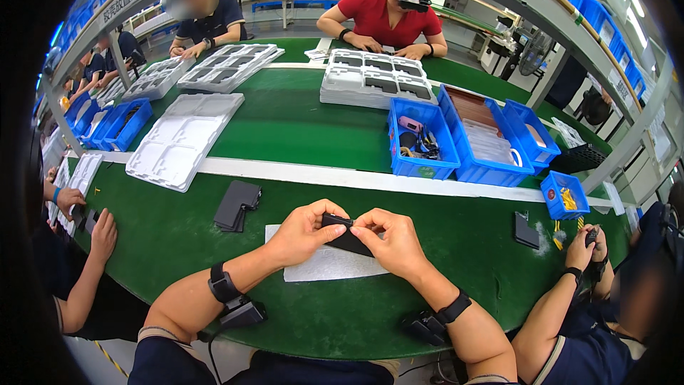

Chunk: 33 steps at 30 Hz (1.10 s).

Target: Assembling small black plastic components on an industrial production line conveyor belt.

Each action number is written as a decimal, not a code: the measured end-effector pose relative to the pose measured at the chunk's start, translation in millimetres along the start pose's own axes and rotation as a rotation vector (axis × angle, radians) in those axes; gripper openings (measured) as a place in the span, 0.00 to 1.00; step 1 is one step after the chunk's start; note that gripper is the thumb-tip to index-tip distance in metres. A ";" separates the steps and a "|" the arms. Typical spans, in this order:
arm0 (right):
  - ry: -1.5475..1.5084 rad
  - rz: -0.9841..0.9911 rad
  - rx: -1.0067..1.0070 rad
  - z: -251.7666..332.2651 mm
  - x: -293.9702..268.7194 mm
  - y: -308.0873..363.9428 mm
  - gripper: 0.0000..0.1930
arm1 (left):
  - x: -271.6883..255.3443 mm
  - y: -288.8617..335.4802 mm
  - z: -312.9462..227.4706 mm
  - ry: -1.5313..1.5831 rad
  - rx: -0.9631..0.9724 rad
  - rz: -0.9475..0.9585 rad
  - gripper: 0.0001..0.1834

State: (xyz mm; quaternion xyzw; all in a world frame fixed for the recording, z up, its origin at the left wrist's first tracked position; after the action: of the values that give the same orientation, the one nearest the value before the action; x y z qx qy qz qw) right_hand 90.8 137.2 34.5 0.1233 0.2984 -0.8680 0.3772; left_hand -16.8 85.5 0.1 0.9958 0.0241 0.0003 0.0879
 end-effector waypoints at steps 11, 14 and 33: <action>-0.134 -0.018 0.037 -11.4 3.9 0.4 0.11 | -54.0 -4.4 -15.8 0.067 -0.069 -0.066 0.12; 0.009 0.041 0.016 -10.7 5.0 1.1 0.12 | -87.7 -2.6 -24.0 -0.020 -0.045 -0.170 0.09; 0.139 0.090 -0.023 -4.1 8.3 0.0 0.09 | -169.6 29.1 -46.9 -0.922 -0.062 -0.680 0.21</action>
State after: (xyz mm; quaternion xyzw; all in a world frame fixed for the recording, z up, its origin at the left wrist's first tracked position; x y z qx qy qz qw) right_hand 85.0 134.8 27.5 0.1923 0.3282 -0.8359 0.3958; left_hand -185.1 56.9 51.9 0.8264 0.3021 -0.4615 0.1137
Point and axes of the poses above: each hand's wrist, its own y-axis away from the middle knuckle, its own x-axis out of the palm, z = x × y, the point moved 10 cm from there along -y, towards the middle knuckle, and after that the axes turned 14 degrees about -x, right-handed, at the moved point
